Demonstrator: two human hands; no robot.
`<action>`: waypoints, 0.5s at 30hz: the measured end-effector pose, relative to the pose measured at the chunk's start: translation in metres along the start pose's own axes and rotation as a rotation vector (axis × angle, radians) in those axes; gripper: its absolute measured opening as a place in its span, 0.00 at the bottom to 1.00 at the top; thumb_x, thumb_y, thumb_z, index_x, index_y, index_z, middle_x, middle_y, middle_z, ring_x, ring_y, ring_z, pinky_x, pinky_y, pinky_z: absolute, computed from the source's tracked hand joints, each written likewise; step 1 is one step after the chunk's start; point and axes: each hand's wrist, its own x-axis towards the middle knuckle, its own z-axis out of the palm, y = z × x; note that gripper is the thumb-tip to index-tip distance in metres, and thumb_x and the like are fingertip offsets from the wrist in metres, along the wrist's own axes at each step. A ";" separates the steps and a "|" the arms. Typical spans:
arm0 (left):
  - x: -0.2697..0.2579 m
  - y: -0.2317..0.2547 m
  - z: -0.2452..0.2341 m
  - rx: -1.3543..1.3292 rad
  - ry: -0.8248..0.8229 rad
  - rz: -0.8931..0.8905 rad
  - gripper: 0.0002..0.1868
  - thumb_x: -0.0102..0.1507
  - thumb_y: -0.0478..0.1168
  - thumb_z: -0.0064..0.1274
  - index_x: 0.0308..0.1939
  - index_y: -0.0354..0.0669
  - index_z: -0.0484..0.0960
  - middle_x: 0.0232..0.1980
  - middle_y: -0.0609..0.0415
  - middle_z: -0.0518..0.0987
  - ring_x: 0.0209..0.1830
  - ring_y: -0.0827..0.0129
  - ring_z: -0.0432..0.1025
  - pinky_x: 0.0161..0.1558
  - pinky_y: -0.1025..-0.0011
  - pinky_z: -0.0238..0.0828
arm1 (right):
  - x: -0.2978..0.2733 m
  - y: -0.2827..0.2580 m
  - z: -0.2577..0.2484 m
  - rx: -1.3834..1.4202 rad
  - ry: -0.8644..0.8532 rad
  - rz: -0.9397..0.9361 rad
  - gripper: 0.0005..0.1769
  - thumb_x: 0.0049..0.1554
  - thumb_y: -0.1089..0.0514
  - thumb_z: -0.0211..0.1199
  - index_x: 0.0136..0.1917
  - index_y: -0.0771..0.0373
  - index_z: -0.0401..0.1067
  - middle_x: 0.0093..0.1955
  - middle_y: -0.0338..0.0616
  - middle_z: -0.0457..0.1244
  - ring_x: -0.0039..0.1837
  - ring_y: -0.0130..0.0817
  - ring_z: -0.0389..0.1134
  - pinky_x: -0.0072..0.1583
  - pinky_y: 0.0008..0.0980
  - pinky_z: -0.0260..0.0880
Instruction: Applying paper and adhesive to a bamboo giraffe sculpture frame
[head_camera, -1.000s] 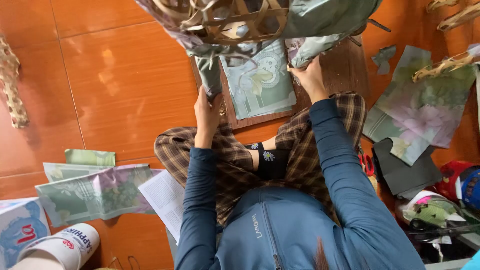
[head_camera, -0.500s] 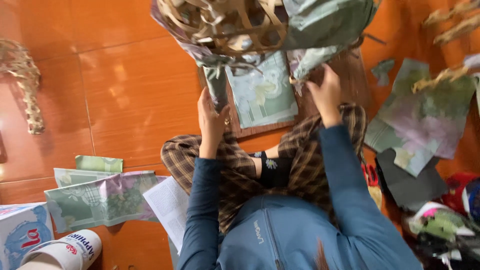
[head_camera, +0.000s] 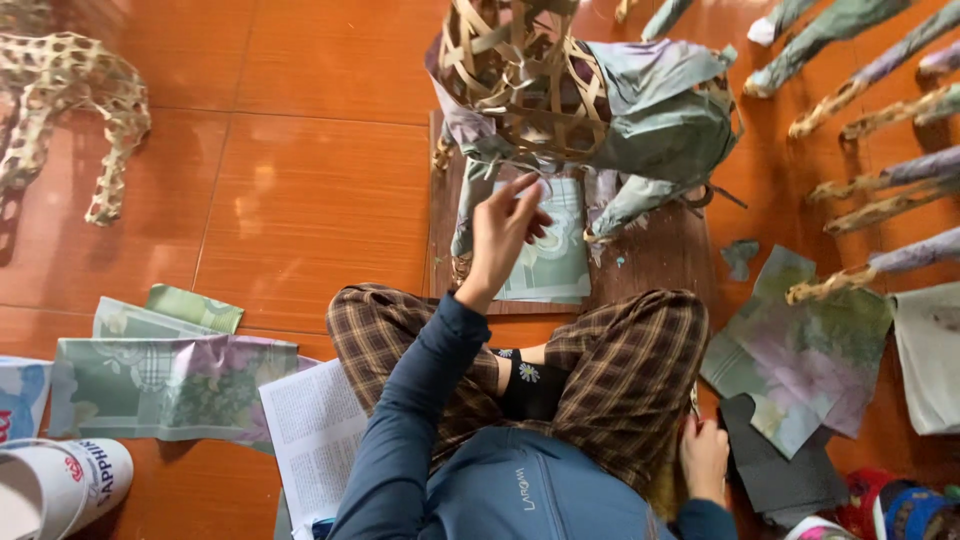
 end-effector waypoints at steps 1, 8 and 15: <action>0.000 0.005 0.005 0.003 0.006 0.007 0.26 0.74 0.41 0.52 0.72 0.28 0.75 0.34 0.45 0.88 0.24 0.73 0.78 0.21 0.79 0.76 | 0.002 0.019 0.016 0.003 0.002 -0.009 0.29 0.75 0.40 0.50 0.63 0.70 0.74 0.56 0.65 0.67 0.55 0.61 0.70 0.60 0.51 0.72; 0.003 0.026 0.017 -0.177 0.213 0.000 0.21 0.71 0.48 0.58 0.52 0.29 0.86 0.24 0.54 0.82 0.18 0.77 0.73 0.18 0.80 0.65 | 0.011 0.021 0.005 0.046 -0.044 0.055 0.31 0.65 0.46 0.66 0.77 0.56 0.69 0.72 0.54 0.66 0.69 0.58 0.68 0.65 0.53 0.69; 0.003 0.006 -0.001 0.101 0.296 0.176 0.11 0.69 0.41 0.61 0.45 0.34 0.85 0.34 0.51 0.83 0.24 0.74 0.71 0.24 0.77 0.71 | 0.044 0.024 -0.053 0.371 -0.043 -0.079 0.39 0.59 0.56 0.71 0.79 0.74 0.68 0.58 0.68 0.73 0.56 0.57 0.76 0.56 0.47 0.74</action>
